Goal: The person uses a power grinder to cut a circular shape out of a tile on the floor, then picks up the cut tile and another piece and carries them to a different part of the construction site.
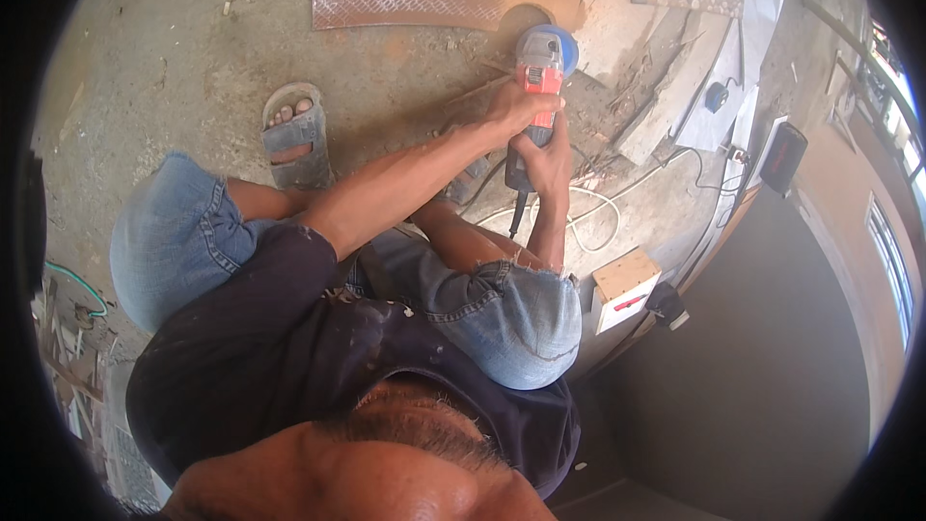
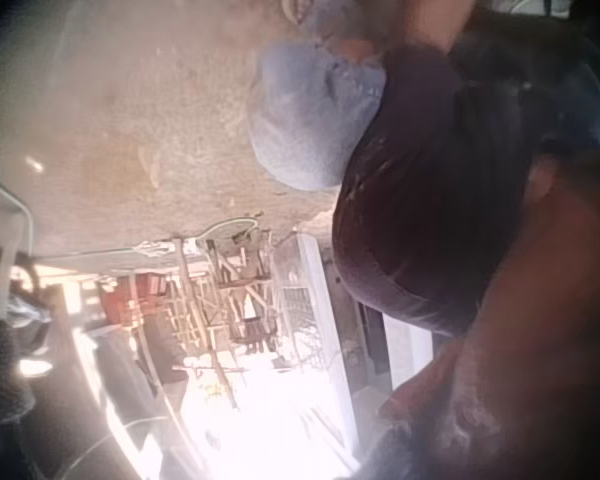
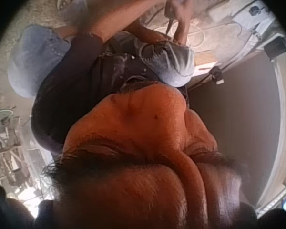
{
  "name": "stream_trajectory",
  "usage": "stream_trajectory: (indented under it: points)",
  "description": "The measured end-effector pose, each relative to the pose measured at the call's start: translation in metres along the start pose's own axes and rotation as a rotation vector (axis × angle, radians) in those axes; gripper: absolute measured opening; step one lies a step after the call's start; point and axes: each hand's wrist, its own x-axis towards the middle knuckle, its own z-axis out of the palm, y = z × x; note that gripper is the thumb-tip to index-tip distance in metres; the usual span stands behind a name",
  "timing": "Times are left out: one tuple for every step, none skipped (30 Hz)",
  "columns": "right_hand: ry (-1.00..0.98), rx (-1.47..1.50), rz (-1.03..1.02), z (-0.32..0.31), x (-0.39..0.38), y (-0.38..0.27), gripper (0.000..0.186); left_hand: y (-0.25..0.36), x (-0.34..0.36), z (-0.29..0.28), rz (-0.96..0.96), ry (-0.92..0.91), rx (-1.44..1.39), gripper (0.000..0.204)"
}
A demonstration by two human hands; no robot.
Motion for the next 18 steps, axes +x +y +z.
stream_trajectory:
  points:
    - [0.007,0.018,-0.004,0.001,-0.002,0.000,0.065,0.003,-0.005,-0.001,-0.014,-0.003,0.007,0.047]
    - [0.016,0.015,0.014,0.002,-0.005,0.000,0.065,0.006,-0.010,-0.001,-0.027,-0.006,0.013,0.046]
    - [0.026,0.012,0.031,0.002,-0.008,0.000,0.066,0.009,-0.015,-0.001,-0.041,-0.011,0.020,0.046]
    - [0.032,0.007,0.044,0.003,-0.011,-0.003,0.066,0.012,-0.019,-0.003,-0.050,-0.039,0.016,0.048]
    - [0.030,0.014,0.051,0.002,-0.013,-0.005,0.067,0.014,-0.023,-0.003,-0.060,-0.068,0.013,0.051]
    - [0.029,0.022,0.059,0.001,-0.016,-0.006,0.068,0.016,-0.025,-0.003,-0.070,-0.099,0.010,0.053]
    - [0.018,0.029,0.061,0.002,-0.016,-0.007,0.069,0.016,-0.024,-0.005,-0.072,-0.096,0.019,0.053]
    - [0.010,0.040,0.054,0.003,-0.015,-0.005,0.070,0.015,-0.024,-0.007,-0.075,-0.095,0.028,0.053]
    - [0.002,0.051,0.047,0.004,-0.014,0.000,0.071,0.014,-0.023,-0.008,-0.077,-0.094,0.038,0.053]
    - [-0.006,0.062,0.041,0.005,-0.013,0.002,0.072,0.013,-0.023,-0.008,-0.035,-0.067,0.009,0.049]
    - [0.014,0.069,0.029,0.005,-0.014,0.003,0.073,0.012,-0.026,-0.004,0.005,-0.052,-0.017,0.046]
    - [0.034,0.077,0.017,0.004,-0.015,0.003,0.073,0.011,-0.028,-0.001,0.045,-0.035,-0.043,0.043]
    - [0.059,0.084,0.005,0.002,-0.017,0.003,0.074,0.015,-0.028,0.000,0.052,-0.075,-0.008,0.044]
    - [0.057,0.088,-0.013,0.000,-0.018,0.003,0.075,0.020,-0.026,0.001,0.059,-0.115,0.028,0.047]
    - [0.054,0.092,-0.030,-0.003,-0.018,0.003,0.075,0.024,-0.026,0.002,0.066,-0.154,0.065,0.049]
    - [0.047,0.097,-0.056,-0.005,-0.016,-0.003,0.076,0.027,-0.026,0.003,0.110,-0.165,0.045,0.049]
    - [0.045,0.136,-0.053,-0.007,-0.016,-0.008,0.076,0.030,-0.026,0.004,0.152,-0.177,0.025,0.050]
    - [0.041,0.176,-0.050,-0.009,-0.017,-0.013,0.077,0.033,-0.027,0.005,0.194,-0.189,0.005,0.050]
